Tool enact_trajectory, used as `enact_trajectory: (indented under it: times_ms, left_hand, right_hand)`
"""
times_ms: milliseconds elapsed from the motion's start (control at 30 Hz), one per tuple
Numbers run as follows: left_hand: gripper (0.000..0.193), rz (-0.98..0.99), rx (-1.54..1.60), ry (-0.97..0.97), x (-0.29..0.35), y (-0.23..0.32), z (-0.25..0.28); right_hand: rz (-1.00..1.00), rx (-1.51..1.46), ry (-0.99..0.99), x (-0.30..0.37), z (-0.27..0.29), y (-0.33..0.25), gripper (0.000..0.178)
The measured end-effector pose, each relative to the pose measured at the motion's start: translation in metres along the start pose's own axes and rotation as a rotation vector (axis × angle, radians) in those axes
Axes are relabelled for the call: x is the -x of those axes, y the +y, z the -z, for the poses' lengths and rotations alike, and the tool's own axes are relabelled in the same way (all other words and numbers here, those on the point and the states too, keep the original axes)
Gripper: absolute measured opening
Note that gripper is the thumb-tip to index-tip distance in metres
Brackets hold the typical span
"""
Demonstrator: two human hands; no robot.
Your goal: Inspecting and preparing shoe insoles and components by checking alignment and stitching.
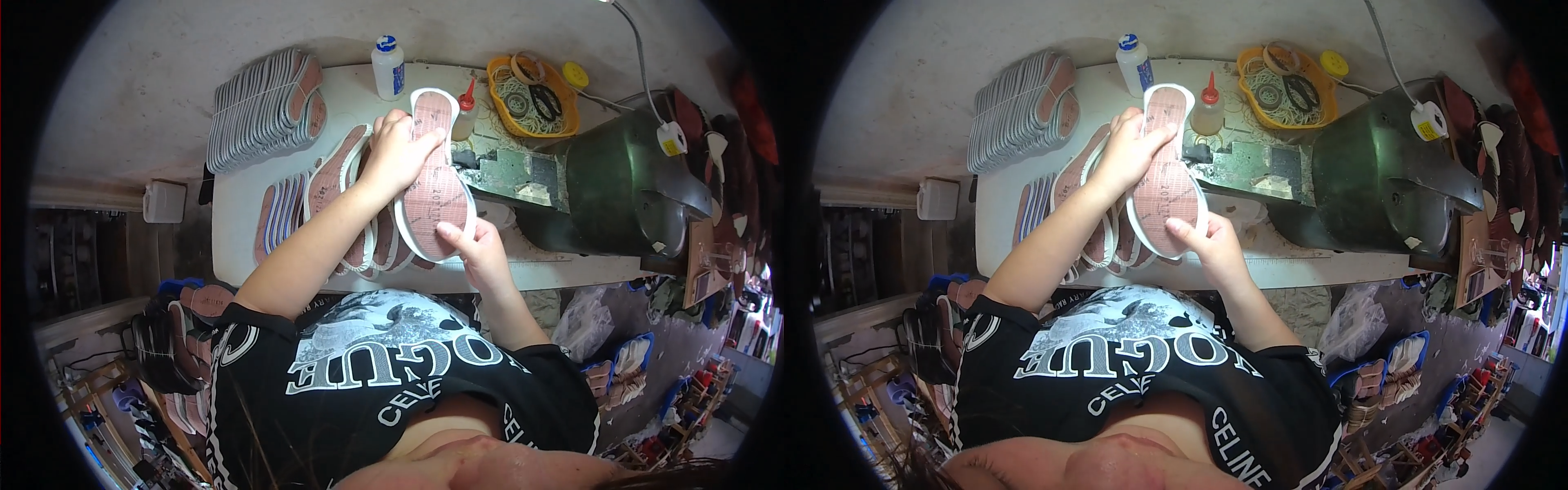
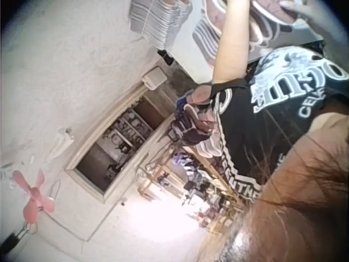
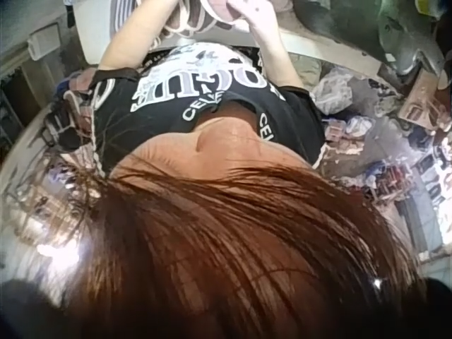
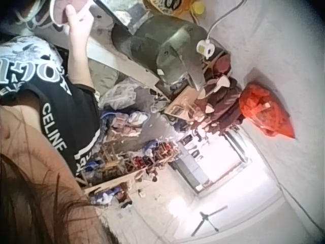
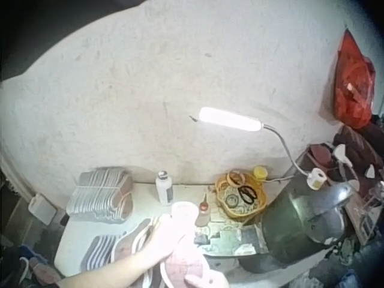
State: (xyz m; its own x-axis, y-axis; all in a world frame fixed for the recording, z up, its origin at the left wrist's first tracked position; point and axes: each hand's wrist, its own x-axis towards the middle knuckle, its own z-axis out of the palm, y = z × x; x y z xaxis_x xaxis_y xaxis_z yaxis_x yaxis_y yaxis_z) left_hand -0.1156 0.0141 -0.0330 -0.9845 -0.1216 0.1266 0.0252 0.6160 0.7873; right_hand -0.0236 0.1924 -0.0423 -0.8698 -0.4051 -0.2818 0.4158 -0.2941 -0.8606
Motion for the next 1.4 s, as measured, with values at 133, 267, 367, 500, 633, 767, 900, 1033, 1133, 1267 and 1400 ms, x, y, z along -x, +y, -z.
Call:
enact_trajectory:
  times_ms: [133,267,367,500,633,767,900,1033,1133,1267,1400]
  left_hand:
    - [0.046,0.005,0.013,0.002,-0.002,-0.002,-0.001]
    - [0.047,-0.010,0.021,0.005,-0.005,-0.003,0.000]
    - [0.048,-0.023,0.020,0.010,-0.006,-0.008,-0.002]
    - [0.048,-0.019,-0.015,-0.015,-0.005,-0.003,0.002]
    - [0.048,0.005,0.015,-0.032,-0.008,-0.002,0.002]
    - [0.049,0.003,0.031,-0.042,-0.010,-0.006,0.003]
    - [0.051,0.081,0.095,-0.135,-0.015,-0.011,0.004]
    - [0.059,0.115,0.051,-0.267,-0.031,-0.016,0.009]
    - [0.070,0.043,-0.145,-0.163,-0.038,-0.021,0.012]
    - [0.072,-0.343,-0.191,-0.299,-0.059,-0.011,0.038]
    - [0.054,-0.509,-0.119,-1.033,-0.075,0.003,0.050]
  right_hand:
    - [-0.184,0.016,-0.069,0.006,-0.003,-0.003,0.030]
    - [-0.238,0.012,-0.186,0.007,0.002,-0.004,0.033]
    - [-0.202,-0.030,-0.322,0.006,0.012,-0.006,0.035]
    - [-0.067,0.033,-0.227,0.011,0.015,-0.008,0.033]
    - [-0.065,0.119,-0.133,0.003,0.001,0.003,0.031]
    - [-0.068,-0.038,0.014,0.005,-0.015,0.011,0.025]
    - [-0.078,-0.103,0.032,0.003,-0.025,0.005,0.023]
    - [-0.128,-0.209,0.098,-0.003,-0.038,-0.006,0.022]
    - [-0.102,-0.197,0.063,-0.011,-0.038,-0.009,0.021]
    - [-0.079,-0.211,0.102,-0.019,-0.041,-0.013,0.023]
    - [-0.063,-0.229,0.045,-0.027,-0.040,-0.014,0.024]
